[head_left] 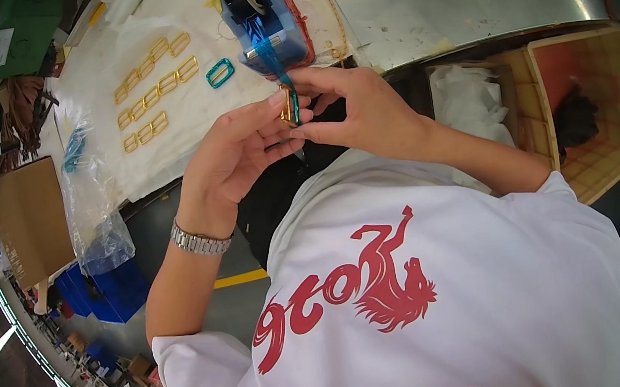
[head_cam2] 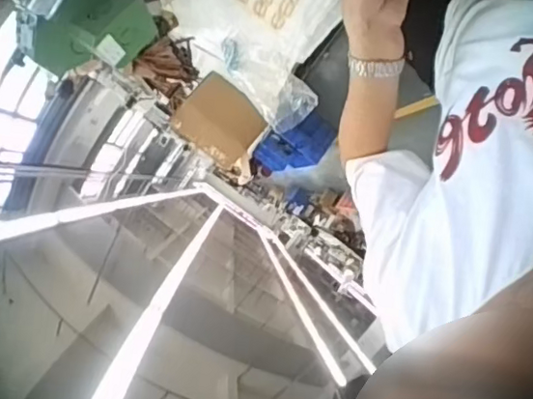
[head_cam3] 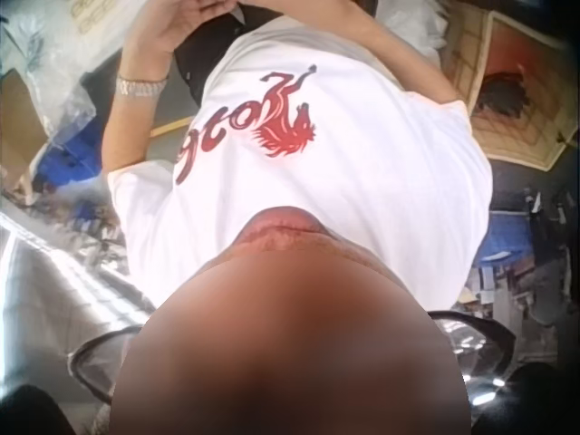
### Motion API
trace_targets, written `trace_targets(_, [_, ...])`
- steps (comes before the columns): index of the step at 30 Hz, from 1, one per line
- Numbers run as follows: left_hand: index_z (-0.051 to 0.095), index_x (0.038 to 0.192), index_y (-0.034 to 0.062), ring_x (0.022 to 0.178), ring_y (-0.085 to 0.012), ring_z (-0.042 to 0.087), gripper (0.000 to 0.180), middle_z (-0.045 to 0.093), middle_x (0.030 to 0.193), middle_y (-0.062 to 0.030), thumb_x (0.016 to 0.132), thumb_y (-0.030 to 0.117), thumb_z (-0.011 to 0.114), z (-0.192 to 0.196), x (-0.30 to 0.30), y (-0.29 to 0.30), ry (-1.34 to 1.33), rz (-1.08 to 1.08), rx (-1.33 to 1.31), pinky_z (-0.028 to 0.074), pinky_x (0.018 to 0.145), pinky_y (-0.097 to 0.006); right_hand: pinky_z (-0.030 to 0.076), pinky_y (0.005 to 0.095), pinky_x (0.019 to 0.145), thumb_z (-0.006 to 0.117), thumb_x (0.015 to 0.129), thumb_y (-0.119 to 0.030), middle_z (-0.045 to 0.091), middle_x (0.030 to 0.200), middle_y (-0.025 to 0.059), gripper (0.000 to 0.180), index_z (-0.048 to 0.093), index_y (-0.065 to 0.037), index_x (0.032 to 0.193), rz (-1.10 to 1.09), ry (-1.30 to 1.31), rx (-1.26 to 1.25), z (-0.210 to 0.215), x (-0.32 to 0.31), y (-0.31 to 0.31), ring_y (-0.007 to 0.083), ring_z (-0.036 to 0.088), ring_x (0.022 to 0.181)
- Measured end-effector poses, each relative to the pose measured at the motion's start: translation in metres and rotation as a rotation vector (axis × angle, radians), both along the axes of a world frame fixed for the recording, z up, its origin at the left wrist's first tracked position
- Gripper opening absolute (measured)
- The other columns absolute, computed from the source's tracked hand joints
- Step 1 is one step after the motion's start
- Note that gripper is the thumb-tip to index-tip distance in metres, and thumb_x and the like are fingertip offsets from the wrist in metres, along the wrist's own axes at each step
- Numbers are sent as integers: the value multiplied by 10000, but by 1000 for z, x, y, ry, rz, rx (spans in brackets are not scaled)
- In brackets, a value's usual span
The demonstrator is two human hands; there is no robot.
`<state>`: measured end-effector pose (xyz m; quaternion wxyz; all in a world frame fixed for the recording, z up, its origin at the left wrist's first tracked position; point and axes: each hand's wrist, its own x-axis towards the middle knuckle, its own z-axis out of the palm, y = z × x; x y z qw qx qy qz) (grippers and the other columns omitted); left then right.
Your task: Applying protective blue tape to gold-colored metal buckles at a workshop station.
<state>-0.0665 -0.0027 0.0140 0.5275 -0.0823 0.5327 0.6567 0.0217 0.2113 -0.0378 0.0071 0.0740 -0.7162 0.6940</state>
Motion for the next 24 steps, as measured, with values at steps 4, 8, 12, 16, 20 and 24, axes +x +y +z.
trace_targets(4, [744, 1291, 42, 1044, -168, 746, 361, 805, 1160, -80, 1055, 315, 718, 8, -8, 4, -59, 4, -79, 563, 988, -355, 605, 317, 826, 820, 890, -106, 742, 969, 93, 410, 655, 41, 1235, 3, 12, -47, -2, -3, -4, 160, 690, 809])
trace_targets(8, [757, 1203, 72, 1001, -151, 749, 300, 813, 1117, -61, 1041, 324, 743, 12, -18, 7, -125, -23, -103, 561, 965, -359, 598, 296, 831, 828, 891, -109, 744, 975, 99, 441, 659, 45, 1269, -32, 18, -46, 1, -6, -6, 143, 690, 838])
trace_targets(12, [751, 1136, 84, 985, -154, 750, 268, 813, 1092, -57, 1021, 325, 773, 13, -22, 11, -149, 24, -161, 563, 949, -353, 594, 291, 847, 847, 898, -122, 751, 987, 93, 482, 655, 54, 1303, -74, 28, -63, 0, -8, -9, 132, 689, 874])
trace_targets(16, [734, 1165, 90, 1008, -164, 744, 264, 796, 1132, -54, 1052, 329, 730, 5, -27, 7, -166, -24, -126, 568, 981, -378, 589, 286, 855, 862, 911, -147, 752, 975, 80, 485, 663, 57, 1303, -93, -3, -56, 7, -10, -10, 123, 699, 874])
trace_targets(20, [732, 1190, 46, 972, -157, 748, 317, 791, 1113, -60, 1060, 335, 726, 9, -16, 6, -76, 1, -73, 596, 938, -350, 581, 270, 859, 866, 922, -153, 788, 1024, 86, 471, 684, 52, 1304, -114, 7, -12, 6, -12, -12, 126, 744, 926])
trace_targets(24, [716, 1225, -33, 918, -142, 760, 257, 796, 1109, -83, 1057, 161, 717, 6, 20, 3, 659, 50, -215, 617, 846, -290, 586, 272, 888, 833, 959, -124, 811, 1139, 95, 423, 679, 73, 1300, -77, -89, -209, 12, -12, -10, 132, 759, 1003])
